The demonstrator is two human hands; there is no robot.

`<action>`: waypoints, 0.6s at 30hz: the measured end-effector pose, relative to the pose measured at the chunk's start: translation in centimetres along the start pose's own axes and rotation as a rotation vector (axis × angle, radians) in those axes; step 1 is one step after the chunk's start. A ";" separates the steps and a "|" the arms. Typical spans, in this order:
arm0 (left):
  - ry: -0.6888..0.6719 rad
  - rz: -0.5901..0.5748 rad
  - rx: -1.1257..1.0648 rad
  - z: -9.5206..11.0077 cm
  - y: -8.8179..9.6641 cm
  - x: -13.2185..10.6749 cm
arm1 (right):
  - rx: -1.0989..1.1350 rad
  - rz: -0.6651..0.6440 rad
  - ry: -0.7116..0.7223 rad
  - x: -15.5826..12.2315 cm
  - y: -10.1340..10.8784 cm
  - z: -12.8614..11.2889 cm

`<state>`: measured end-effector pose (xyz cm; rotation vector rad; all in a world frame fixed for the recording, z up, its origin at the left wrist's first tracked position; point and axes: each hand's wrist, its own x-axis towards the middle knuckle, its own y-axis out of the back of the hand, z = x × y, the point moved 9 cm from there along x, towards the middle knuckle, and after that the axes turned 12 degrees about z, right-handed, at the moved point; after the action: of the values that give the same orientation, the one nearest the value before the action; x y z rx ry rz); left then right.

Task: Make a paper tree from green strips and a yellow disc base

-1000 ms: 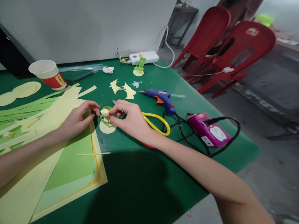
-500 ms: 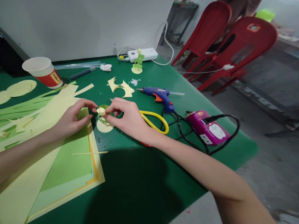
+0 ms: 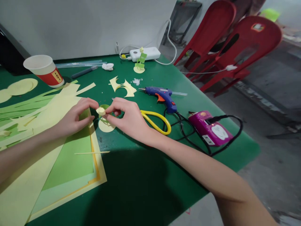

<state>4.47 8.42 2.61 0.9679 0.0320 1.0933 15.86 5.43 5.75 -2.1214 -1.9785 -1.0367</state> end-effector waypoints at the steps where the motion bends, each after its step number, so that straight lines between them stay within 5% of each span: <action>1: -0.006 -0.012 -0.003 0.0 -0.1 0.0 | 0.001 0.002 -0.004 0.0 0.0 0.0; 9: -0.106 -0.052 -0.045 0.6 -0.7 -0.2 | 0.002 -0.004 -0.004 -0.1 -0.3 0.0; 18: -0.069 -0.070 -0.036 0.2 -0.9 -0.2 | 0.024 -0.031 0.005 -0.2 -0.3 -0.1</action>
<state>5.16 8.03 2.06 0.9647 -0.0102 0.9930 15.54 5.27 5.63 -2.0806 -2.0181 -1.0163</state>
